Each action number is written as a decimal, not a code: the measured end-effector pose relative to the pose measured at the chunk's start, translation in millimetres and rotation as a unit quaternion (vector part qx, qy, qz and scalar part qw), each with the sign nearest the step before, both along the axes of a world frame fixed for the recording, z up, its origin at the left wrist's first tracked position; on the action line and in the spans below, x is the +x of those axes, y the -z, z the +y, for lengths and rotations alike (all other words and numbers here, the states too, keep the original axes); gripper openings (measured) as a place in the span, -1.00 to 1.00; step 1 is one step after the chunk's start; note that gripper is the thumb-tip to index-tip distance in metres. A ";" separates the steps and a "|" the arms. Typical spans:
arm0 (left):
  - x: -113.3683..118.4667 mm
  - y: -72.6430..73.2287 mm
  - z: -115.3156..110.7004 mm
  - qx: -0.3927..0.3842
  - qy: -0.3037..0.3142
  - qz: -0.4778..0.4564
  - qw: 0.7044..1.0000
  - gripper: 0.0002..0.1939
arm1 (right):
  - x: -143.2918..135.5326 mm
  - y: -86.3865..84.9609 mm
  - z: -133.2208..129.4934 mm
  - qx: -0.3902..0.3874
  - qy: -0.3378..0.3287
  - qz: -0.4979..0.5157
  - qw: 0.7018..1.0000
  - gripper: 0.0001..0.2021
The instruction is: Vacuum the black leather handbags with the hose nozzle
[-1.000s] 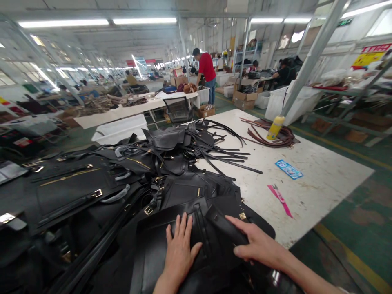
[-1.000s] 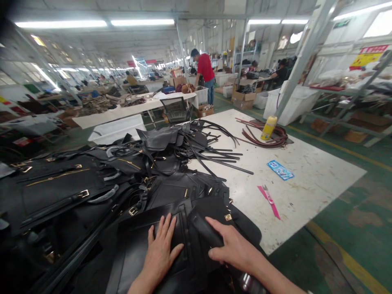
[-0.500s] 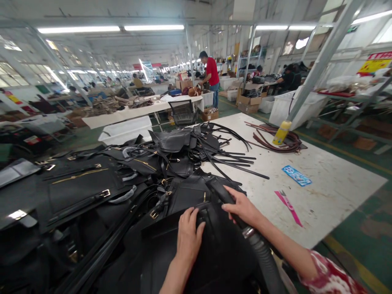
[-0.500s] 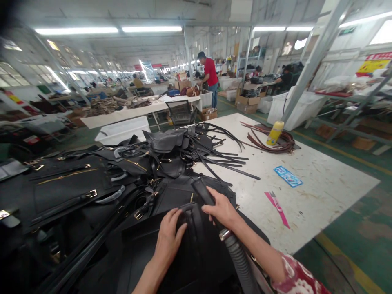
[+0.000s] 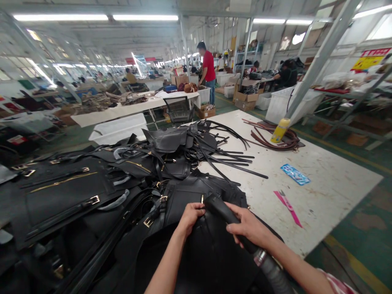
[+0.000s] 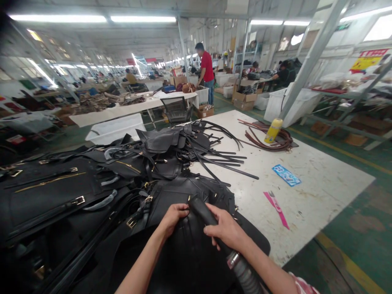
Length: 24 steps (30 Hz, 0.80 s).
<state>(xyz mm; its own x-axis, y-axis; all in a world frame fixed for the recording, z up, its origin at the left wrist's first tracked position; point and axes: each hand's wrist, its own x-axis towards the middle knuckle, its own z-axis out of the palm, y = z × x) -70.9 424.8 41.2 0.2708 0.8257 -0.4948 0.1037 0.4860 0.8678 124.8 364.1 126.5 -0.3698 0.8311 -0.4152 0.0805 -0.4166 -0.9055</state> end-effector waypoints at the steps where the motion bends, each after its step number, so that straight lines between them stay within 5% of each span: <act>1: -0.7 -0.3 -0.6 -0.009 -0.006 -0.013 1.000 -0.79 | -1.4 -0.8 -0.9 -0.005 -0.006 0.002 1.000 -0.29; 9: -3.3 -4.6 -4.1 -0.028 -0.046 -0.065 0.996 -0.75 | -5.5 2.9 -5.2 -0.016 -0.001 0.025 1.000 -0.31; 13: -4.9 -6.7 -5.1 -0.023 -0.054 -0.055 0.997 -0.68 | 1.4 6.2 7.8 0.021 0.067 0.015 0.997 -0.33; 18: -4.2 -5.2 -4.6 0.002 -0.048 0.001 0.999 -0.64 | 32.6 -2.2 15.8 0.050 0.130 -0.011 0.990 -0.29; 24: -3.3 -5.9 1.1 0.078 -0.047 0.142 0.986 -0.70 | 93.9 2.8 -13.4 0.048 0.240 -0.094 0.965 -0.21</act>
